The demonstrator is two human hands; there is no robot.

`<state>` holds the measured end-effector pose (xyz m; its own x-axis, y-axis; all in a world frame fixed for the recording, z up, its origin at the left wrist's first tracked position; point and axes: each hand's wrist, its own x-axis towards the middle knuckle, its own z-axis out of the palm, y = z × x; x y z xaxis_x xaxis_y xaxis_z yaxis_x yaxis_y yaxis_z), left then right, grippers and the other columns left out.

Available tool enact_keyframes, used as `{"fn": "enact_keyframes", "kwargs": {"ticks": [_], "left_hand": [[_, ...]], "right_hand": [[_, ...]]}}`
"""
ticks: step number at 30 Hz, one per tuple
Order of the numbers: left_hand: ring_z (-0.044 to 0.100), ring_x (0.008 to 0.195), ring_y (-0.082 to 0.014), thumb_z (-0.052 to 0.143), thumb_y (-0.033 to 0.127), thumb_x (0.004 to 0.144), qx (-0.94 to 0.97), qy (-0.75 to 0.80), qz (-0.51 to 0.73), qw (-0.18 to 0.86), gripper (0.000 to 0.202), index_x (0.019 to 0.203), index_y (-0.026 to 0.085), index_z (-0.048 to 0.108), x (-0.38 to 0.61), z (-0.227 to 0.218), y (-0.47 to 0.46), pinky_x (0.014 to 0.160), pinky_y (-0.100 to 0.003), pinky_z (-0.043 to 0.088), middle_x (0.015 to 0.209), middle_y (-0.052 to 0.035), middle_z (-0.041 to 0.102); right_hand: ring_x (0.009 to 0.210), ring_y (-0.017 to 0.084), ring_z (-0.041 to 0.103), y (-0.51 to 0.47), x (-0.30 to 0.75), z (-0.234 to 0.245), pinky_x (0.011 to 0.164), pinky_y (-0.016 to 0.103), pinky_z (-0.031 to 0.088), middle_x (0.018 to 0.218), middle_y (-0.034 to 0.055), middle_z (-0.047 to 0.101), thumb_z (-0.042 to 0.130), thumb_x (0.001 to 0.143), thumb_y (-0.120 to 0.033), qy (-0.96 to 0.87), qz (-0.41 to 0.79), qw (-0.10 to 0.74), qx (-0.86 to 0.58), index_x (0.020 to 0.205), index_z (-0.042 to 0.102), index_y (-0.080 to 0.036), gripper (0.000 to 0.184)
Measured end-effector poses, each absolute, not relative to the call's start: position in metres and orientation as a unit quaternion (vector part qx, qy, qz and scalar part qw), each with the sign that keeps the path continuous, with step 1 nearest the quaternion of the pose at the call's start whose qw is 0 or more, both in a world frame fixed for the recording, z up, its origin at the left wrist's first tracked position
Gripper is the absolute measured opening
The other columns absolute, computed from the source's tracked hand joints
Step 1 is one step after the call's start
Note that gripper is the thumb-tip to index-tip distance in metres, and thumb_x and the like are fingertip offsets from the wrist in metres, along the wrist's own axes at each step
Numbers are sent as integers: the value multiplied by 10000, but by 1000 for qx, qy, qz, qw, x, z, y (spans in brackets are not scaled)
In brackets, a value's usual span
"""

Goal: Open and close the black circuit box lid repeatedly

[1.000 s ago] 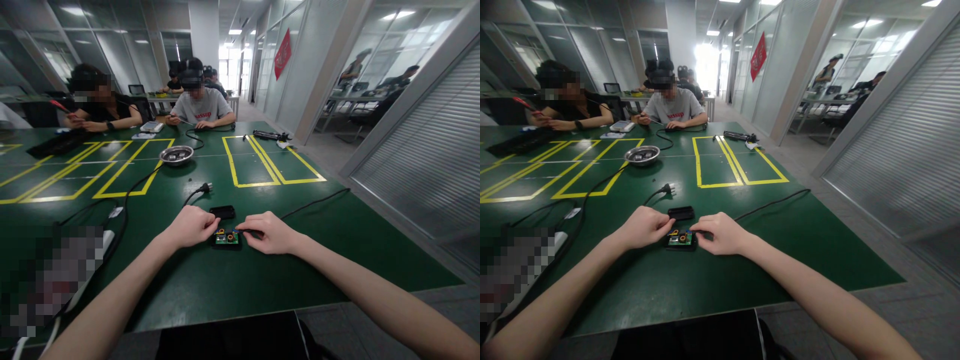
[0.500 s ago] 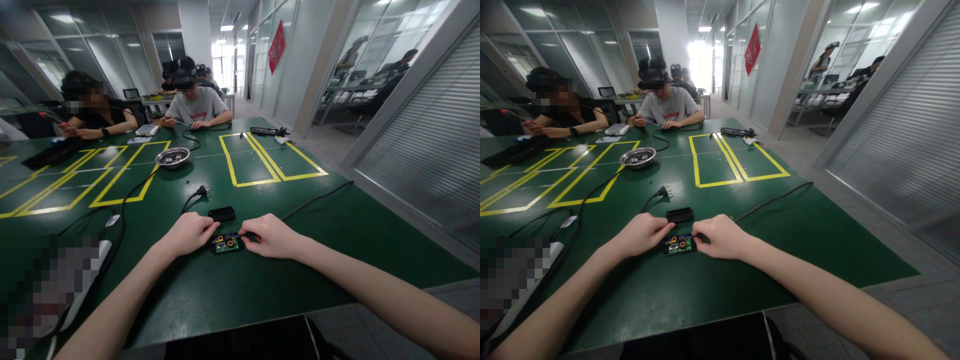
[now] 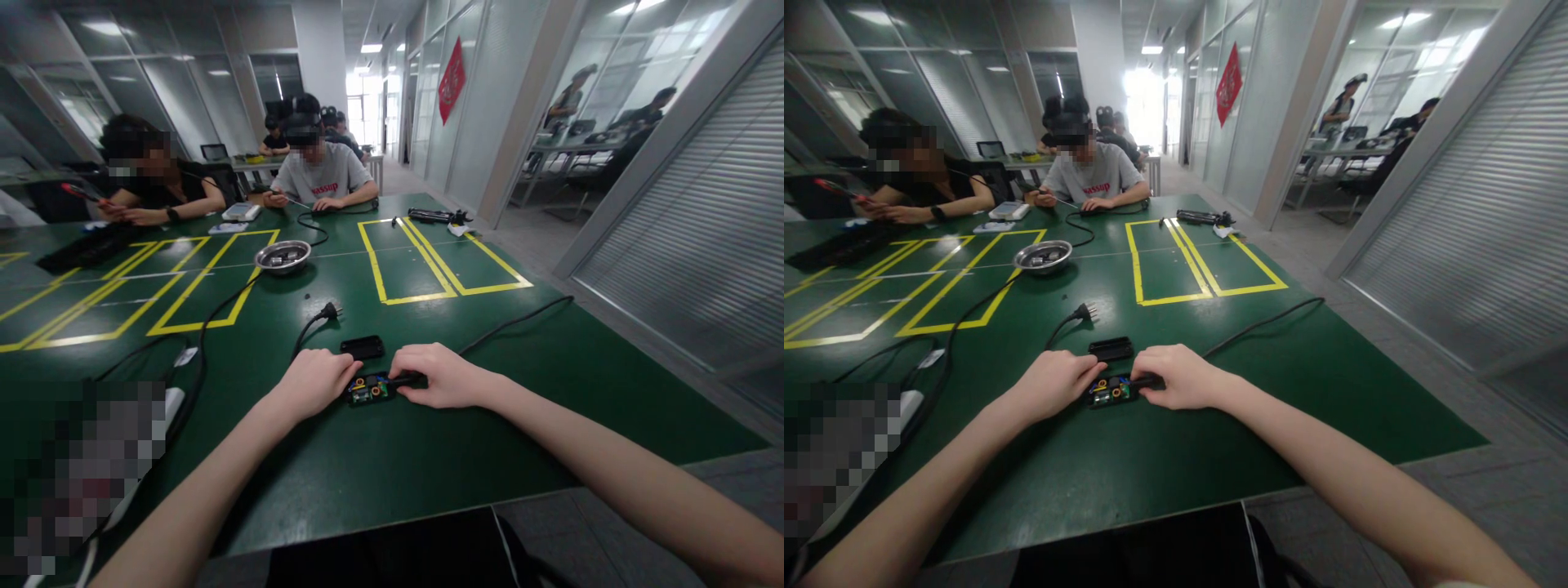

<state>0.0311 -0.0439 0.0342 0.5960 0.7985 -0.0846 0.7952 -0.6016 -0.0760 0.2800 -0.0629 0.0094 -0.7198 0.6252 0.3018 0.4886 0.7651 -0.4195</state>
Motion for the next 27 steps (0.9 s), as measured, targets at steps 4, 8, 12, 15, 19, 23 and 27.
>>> {"fn": "enact_keyframes", "kwargs": {"ticks": [4,8,12,15,19,23,27], "left_hand": [[743,765,-279,348,381,1074,-887,-457,68,17,487,886,179,750,34,36,-45,658,-312,459,786,-124,761],[743,769,-289,352,381,1072,-883,-463,71,13,486,883,175,750,35,37,-46,672,-322,465,801,-132,764],[720,714,-266,359,389,1065,-890,-455,41,14,495,825,174,734,32,33,-44,659,-311,457,745,-119,743],[683,681,-220,380,389,1056,-898,-439,-12,27,454,830,177,711,27,29,-40,661,-289,458,735,-89,724],[667,952,-240,402,333,1040,-890,-425,-160,43,339,1075,173,699,18,24,-28,845,-341,507,991,-107,721],[648,993,-262,613,447,910,-878,-428,-198,-88,365,1153,185,685,9,17,-16,869,-388,526,1080,-99,671],[635,748,-176,745,413,774,-811,-411,-237,-343,353,1010,188,609,7,13,-12,710,-317,527,880,-12,652]], "right_hand": [[855,175,668,-62,284,9,741,275,506,955,64,720,647,916,-143,-927,135,219,-272,918,694,-175,57],[879,175,674,-64,285,9,728,273,504,1019,82,724,545,992,-163,-944,93,201,-246,953,716,-168,175],[859,174,669,-65,284,10,694,269,491,987,76,718,539,988,-160,-951,59,177,-246,958,715,-167,178],[845,172,669,-65,283,10,677,262,486,973,70,715,540,978,-165,-951,55,173,-251,952,712,-171,174],[807,164,676,-65,280,6,674,256,491,946,59,719,575,948,-202,-937,89,222,-254,895,718,-176,155],[736,143,649,-60,272,-1,706,274,516,975,67,702,605,925,-224,-865,135,340,-342,925,735,-167,142],[701,136,605,-50,266,-5,687,296,514,1056,69,679,647,912,-275,-808,161,349,-447,1258,682,-190,359]]}}
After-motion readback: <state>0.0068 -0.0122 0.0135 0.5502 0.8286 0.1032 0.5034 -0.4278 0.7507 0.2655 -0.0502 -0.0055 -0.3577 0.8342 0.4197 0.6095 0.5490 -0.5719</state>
